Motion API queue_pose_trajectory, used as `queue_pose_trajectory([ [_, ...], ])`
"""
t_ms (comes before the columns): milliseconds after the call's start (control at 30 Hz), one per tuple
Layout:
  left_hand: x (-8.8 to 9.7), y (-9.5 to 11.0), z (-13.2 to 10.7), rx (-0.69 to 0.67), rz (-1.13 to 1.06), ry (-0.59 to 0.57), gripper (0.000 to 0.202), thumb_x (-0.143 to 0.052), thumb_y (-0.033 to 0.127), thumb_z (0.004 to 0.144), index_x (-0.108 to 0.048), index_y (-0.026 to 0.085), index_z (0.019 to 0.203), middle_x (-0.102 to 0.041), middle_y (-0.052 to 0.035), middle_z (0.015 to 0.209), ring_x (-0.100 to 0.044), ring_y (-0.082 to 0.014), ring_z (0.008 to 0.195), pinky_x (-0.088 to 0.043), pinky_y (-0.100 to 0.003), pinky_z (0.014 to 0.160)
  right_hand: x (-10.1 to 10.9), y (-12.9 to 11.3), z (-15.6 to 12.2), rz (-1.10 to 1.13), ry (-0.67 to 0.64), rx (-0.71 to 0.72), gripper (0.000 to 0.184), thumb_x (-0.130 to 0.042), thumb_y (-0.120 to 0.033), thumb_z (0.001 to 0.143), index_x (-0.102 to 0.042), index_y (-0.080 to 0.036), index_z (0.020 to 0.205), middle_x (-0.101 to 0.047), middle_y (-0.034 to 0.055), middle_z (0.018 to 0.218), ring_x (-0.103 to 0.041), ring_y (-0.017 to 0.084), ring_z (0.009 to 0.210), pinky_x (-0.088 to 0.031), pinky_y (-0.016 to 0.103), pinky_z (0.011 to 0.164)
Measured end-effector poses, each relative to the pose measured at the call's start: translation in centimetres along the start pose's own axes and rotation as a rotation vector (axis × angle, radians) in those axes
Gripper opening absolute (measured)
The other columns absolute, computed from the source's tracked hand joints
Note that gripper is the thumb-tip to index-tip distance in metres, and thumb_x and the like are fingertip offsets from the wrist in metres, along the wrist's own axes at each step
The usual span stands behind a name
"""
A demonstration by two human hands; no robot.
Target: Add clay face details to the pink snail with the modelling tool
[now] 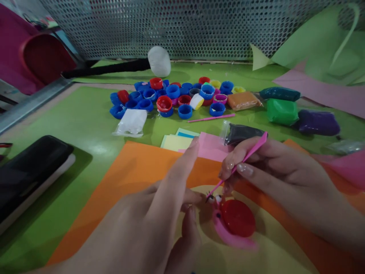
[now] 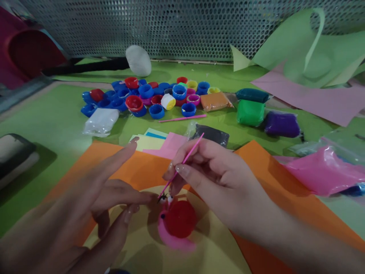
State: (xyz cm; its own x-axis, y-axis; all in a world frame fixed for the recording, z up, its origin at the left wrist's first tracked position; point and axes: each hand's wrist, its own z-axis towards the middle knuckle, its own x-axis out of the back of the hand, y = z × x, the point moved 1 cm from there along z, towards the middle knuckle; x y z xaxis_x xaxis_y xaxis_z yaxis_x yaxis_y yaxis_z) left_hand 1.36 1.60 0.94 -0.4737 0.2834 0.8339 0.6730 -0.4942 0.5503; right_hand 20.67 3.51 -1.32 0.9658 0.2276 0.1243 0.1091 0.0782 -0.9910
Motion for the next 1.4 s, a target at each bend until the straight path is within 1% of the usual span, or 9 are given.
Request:
queue_pose_trajectory([
  [133,0.0,0.0,-0.2,0.007,-0.008,-0.001,0.08,-0.041,0.01,0.077,0.003,0.033,0.14,-0.073,0.0098,0.09,-0.068,-0.0098,0.063,-0.052,-0.016,0.05,-0.1,0.0,0.1,0.068,-0.025,-0.014,0.01,-0.054,-0.017,0.083,-0.061,-0.023,0.079,-0.065,-0.0031,0.072,-0.066,0.008,0.062,-0.056,0.01,0.063],
  [367,0.1,-0.1,-0.6,-0.018,-0.005,-0.013,0.081,-0.041,0.01,0.075,0.003,0.031,0.14,-0.073,0.0097,0.087,-0.068,-0.0111,0.061,-0.05,-0.018,0.045,0.0,-0.1,0.0,0.036,-0.023,0.004,0.01,-0.055,-0.018,0.082,-0.062,-0.023,0.077,-0.065,-0.002,0.071,-0.065,0.01,0.061,-0.057,0.012,0.061],
  [533,0.1,0.0,-0.5,-0.019,0.007,-0.002,0.082,-0.041,0.008,0.073,0.002,0.03,0.14,-0.073,0.0099,0.087,-0.068,-0.0111,0.058,-0.048,-0.017,0.041,0.0,-0.1,-0.1,0.066,-0.023,-0.006,0.011,-0.055,-0.016,0.082,-0.062,-0.022,0.077,-0.065,-0.0033,0.072,-0.065,0.007,0.063,-0.055,0.009,0.064],
  [700,-0.3,0.0,-0.6,0.011,0.08,0.031,0.077,-0.038,0.014,0.074,-0.002,0.027,0.141,-0.073,0.0062,0.076,-0.063,-0.0136,0.045,-0.049,-0.022,0.038,0.2,0.0,0.1,0.165,0.008,-0.034,0.009,-0.055,-0.016,0.083,-0.061,-0.022,0.079,-0.067,-0.0033,0.073,-0.065,0.007,0.063,-0.055,0.01,0.062],
  [867,-0.4,0.1,-0.6,0.019,0.044,0.023,0.08,-0.038,0.013,0.073,0.001,0.03,0.14,-0.073,0.006,0.088,-0.068,-0.0132,0.062,-0.049,-0.019,0.041,0.2,0.0,0.3,0.116,0.033,-0.038,0.011,-0.055,-0.014,0.081,-0.062,-0.021,0.075,-0.066,-0.0021,0.07,-0.064,0.008,0.062,-0.055,0.01,0.061],
  [1000,-0.4,0.0,-0.6,-0.042,0.044,0.019,0.079,-0.038,0.01,0.073,0.0,0.028,0.14,-0.073,0.0087,0.084,-0.066,-0.0119,0.054,-0.049,-0.019,0.041,0.1,0.0,0.3,0.122,0.027,-0.054,0.01,-0.056,-0.015,0.081,-0.062,-0.021,0.078,-0.067,-0.002,0.072,-0.065,0.009,0.062,-0.057,0.012,0.062],
  [1167,-0.6,0.0,-0.7,-0.003,0.06,0.091,0.075,-0.038,0.012,0.076,-0.005,0.03,0.14,-0.072,0.0104,0.084,-0.065,-0.0083,0.056,-0.048,-0.014,0.04,0.2,0.1,0.3,0.109,0.033,-0.025,0.01,-0.056,-0.015,0.079,-0.063,-0.021,0.076,-0.066,-0.0025,0.071,-0.065,0.008,0.062,-0.056,0.01,0.061],
  [1267,-0.7,-0.1,-0.8,-0.031,0.072,0.14,0.077,-0.041,0.013,0.075,-0.005,0.03,0.141,-0.072,0.0109,0.085,-0.063,-0.0069,0.052,-0.048,-0.013,0.041,0.2,0.4,0.3,0.107,0.049,-0.041,0.009,-0.056,-0.017,0.08,-0.062,-0.023,0.077,-0.067,-0.0031,0.071,-0.065,0.009,0.064,-0.056,0.01,0.062],
  [1400,-0.9,-0.3,-1.0,-0.044,0.143,0.194,0.074,-0.041,0.014,0.076,-0.007,0.028,0.141,-0.071,0.0095,0.074,-0.059,-0.0078,0.045,-0.047,-0.015,0.039,0.3,0.5,0.1,0.079,0.064,-0.07,0.006,-0.059,-0.022,0.081,-0.062,-0.027,0.079,-0.068,-0.0042,0.073,-0.066,0.008,0.068,-0.054,0.008,0.066],
])
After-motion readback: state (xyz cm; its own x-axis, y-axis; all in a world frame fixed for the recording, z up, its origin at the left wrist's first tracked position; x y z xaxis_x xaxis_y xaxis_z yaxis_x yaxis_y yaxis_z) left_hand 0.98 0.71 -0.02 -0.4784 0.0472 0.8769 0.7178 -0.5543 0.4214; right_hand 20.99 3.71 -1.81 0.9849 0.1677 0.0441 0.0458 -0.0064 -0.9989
